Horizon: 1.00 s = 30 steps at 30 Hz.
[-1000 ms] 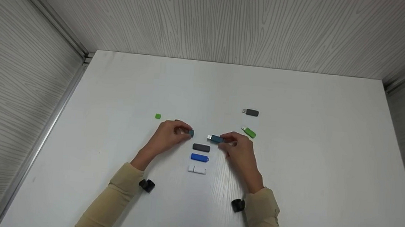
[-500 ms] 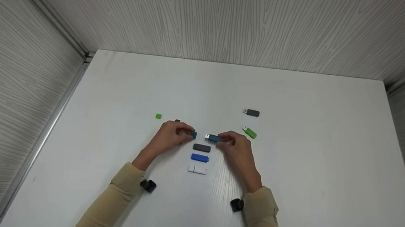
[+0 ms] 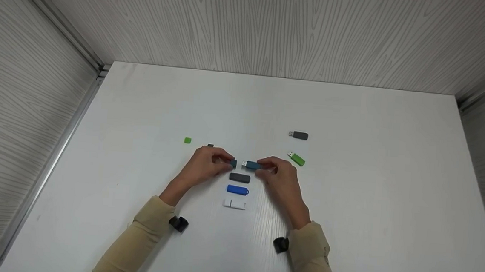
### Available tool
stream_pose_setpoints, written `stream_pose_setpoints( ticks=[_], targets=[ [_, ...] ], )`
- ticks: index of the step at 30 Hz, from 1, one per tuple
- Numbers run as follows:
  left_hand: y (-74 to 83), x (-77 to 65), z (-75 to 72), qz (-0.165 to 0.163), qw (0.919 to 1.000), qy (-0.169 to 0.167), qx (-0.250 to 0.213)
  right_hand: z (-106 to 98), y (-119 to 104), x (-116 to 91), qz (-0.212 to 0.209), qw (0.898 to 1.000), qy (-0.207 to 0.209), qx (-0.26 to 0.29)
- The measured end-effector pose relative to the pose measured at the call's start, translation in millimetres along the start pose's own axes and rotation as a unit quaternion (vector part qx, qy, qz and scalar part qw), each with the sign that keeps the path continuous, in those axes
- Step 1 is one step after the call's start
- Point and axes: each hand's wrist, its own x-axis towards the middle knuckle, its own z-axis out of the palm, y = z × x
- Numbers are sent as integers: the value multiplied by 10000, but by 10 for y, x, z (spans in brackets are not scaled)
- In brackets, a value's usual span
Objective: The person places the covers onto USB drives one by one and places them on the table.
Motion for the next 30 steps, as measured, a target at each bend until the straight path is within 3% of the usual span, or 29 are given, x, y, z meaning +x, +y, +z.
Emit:
stream_pose_setpoints(
  ticks=[15,30],
  targets=[
    [40,3,-15,114,9997,-14,198,31,-36,9,-5,9998,-105,165],
    [55,27,-6,277,9995,-103,118,50,-64,24,-65,9994,-163,299]
  ],
)
